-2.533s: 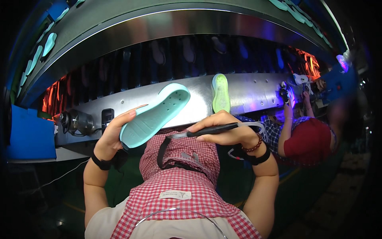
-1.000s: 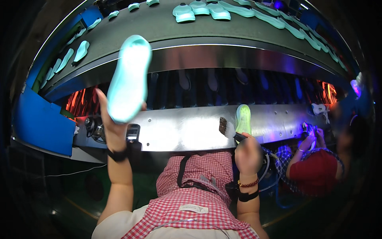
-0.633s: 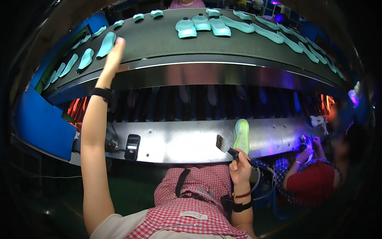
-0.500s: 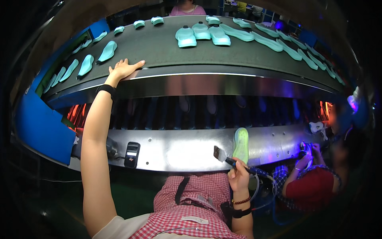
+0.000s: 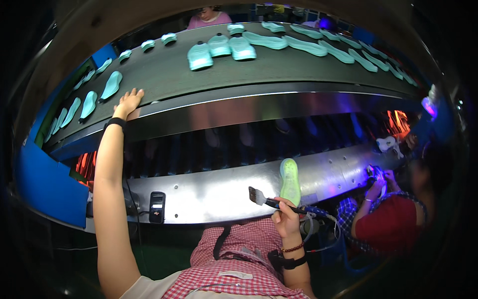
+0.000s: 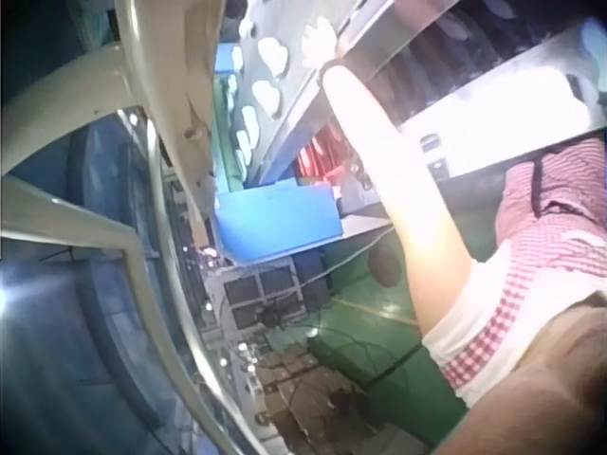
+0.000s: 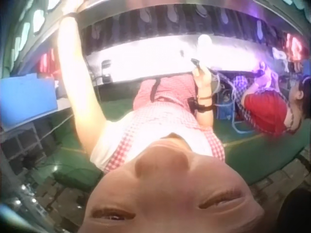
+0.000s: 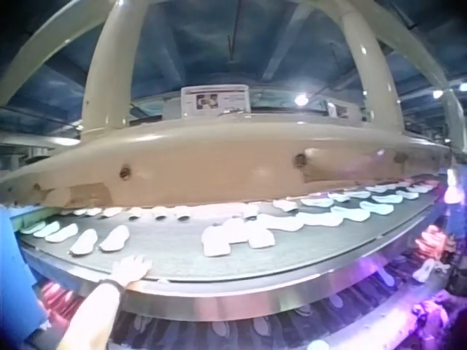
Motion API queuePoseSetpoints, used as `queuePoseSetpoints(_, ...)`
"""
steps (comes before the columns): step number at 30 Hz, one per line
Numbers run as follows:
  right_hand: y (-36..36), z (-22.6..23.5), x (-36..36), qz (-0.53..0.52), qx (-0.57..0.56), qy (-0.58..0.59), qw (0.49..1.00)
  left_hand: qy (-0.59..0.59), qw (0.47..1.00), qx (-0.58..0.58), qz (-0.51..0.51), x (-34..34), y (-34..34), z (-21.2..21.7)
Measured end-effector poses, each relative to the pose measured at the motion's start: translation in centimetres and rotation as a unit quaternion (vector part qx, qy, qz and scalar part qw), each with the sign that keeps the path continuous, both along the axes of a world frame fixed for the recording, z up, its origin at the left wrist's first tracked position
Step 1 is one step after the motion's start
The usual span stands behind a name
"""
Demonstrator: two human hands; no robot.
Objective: Applying adhesive or primer to the edges and surfaces of footwear soles using a brush on a production line.
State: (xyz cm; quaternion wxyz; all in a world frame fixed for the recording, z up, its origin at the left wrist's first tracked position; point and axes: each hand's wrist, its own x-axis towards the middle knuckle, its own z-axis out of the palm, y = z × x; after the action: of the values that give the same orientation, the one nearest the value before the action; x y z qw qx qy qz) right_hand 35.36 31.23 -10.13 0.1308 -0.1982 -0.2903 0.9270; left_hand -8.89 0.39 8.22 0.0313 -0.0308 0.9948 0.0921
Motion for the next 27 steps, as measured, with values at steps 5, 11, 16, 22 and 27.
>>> queuePoseSetpoints(5, 1.6, -1.8, 1.7, -0.014, -0.062, 0.050, 0.997, -0.049, 0.996, -0.015, -0.071, 2.5, 0.6, 1.8)
queuePoseSetpoints(11, 4.2, -3.6, 2.8, -0.030, -0.075, 0.022, 0.996, -0.007, 0.980, -0.076, -0.183, 4.7, 9.6, 7.6)
queuePoseSetpoints(16, 4.9, -4.2, 2.4, -0.042, -0.072, 0.016, 0.996, 0.052, 0.938, 0.026, -0.341, 2.4, 18.8, 7.4)
queuePoseSetpoints(22, 5.6, -6.3, 3.2, -0.066, -0.090, 0.002, 0.994, 0.072, 0.938, -0.086, -0.327, 1.3, 27.3, 5.9)
queuePoseSetpoints(27, 7.0, -7.2, 3.3, -0.058, -0.120, -0.020, 0.991, 0.008, 0.939, 0.084, -0.332, -1.1, 30.1, 5.0)
